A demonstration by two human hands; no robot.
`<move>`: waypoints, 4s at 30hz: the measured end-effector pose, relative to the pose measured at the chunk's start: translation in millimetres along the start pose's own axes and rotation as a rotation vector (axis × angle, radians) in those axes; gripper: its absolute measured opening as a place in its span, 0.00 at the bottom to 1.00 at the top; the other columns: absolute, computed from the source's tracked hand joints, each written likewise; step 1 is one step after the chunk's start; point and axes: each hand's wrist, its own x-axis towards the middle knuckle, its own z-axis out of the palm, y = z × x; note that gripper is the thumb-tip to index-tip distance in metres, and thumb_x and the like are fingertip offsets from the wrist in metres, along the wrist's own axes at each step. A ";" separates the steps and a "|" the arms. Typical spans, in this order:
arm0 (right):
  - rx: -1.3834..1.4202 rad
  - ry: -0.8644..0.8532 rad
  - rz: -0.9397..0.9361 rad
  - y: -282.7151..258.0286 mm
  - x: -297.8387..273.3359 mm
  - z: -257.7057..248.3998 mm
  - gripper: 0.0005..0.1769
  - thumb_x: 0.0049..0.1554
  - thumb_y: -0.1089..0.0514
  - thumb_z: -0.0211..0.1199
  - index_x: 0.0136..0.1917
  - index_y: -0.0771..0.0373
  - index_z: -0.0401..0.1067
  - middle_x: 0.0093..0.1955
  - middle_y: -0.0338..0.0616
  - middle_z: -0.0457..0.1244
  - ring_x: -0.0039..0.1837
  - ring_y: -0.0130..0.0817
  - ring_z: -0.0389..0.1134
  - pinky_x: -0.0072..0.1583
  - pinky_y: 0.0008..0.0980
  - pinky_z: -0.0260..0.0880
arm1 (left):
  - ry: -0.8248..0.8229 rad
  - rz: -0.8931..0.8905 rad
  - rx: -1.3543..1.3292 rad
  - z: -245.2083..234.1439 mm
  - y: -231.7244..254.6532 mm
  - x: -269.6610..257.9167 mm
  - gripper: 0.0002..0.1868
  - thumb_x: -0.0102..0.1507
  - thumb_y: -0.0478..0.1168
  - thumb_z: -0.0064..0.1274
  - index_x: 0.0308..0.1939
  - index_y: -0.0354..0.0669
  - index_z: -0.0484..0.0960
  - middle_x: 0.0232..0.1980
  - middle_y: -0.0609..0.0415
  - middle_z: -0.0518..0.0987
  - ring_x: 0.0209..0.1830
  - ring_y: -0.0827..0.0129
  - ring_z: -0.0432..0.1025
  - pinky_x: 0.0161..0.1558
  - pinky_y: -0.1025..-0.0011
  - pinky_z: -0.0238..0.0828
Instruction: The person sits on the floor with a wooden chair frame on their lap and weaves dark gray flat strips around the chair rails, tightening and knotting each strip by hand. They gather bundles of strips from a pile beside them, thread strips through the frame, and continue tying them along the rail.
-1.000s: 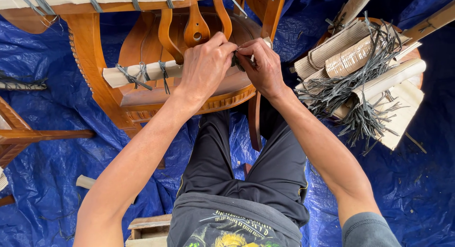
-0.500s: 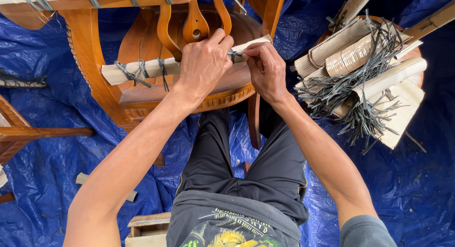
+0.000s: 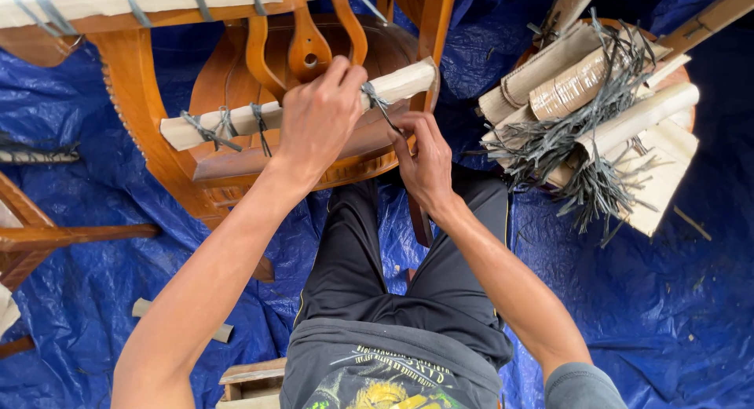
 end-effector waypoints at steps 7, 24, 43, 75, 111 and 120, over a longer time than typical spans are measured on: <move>0.012 0.236 0.462 67.7 -115.9 -45.9 0.06 0.64 0.65 0.62 0.55 0.66 0.71 0.56 0.46 0.65 0.48 0.34 0.68 0.49 0.30 0.70 | -0.138 -0.380 -0.395 9.7 51.7 -105.2 0.13 0.66 0.38 0.57 0.55 0.46 0.80 0.48 0.54 0.79 0.31 0.62 0.77 0.36 0.64 0.75; -0.189 0.319 1.205 328.9 -35.0 -165.6 0.20 0.53 0.49 0.66 0.57 0.57 0.76 0.53 0.53 0.71 0.60 0.44 0.72 0.64 0.39 0.67 | -0.548 -0.738 -0.503 103.5 130.8 -245.9 0.15 0.60 0.38 0.56 0.51 0.47 0.82 0.48 0.55 0.81 0.37 0.64 0.79 0.41 0.62 0.74; 0.723 0.728 0.725 126.2 -23.1 -177.4 0.21 0.62 0.64 0.59 0.65 0.64 0.57 0.46 0.46 0.65 0.44 0.31 0.67 0.49 0.32 0.71 | -0.552 -0.764 -0.601 138.3 149.8 -193.3 0.13 0.61 0.38 0.54 0.50 0.46 0.82 0.46 0.58 0.84 0.36 0.65 0.79 0.40 0.64 0.75; 0.598 -0.171 0.594 -195.9 -127.0 -49.0 0.12 0.68 0.56 0.51 0.59 0.65 0.68 0.38 0.29 0.61 0.38 0.15 0.54 0.36 0.21 0.55 | 0.398 -0.800 -1.015 -112.8 162.7 -161.0 0.15 0.60 0.42 0.68 0.44 0.37 0.84 0.36 0.58 0.78 0.25 0.81 0.67 0.27 0.79 0.62; 0.854 -0.060 0.846 -122.1 -68.1 -7.1 0.13 0.65 0.59 0.52 0.61 0.64 0.67 0.42 0.31 0.62 0.40 0.15 0.57 0.38 0.18 0.58 | 0.469 -0.970 -1.696 -53.8 114.1 -91.2 0.11 0.69 0.35 0.54 0.52 0.30 0.82 0.42 0.55 0.81 0.33 0.82 0.69 0.36 0.82 0.68; 0.871 -0.086 0.850 -121.4 -71.1 -8.1 0.11 0.67 0.59 0.51 0.59 0.64 0.69 0.40 0.31 0.60 0.38 0.14 0.54 0.38 0.17 0.54 | 0.477 -0.989 -1.642 -52.3 110.1 -90.2 0.15 0.71 0.42 0.51 0.51 0.30 0.83 0.39 0.54 0.82 0.28 0.83 0.66 0.30 0.83 0.64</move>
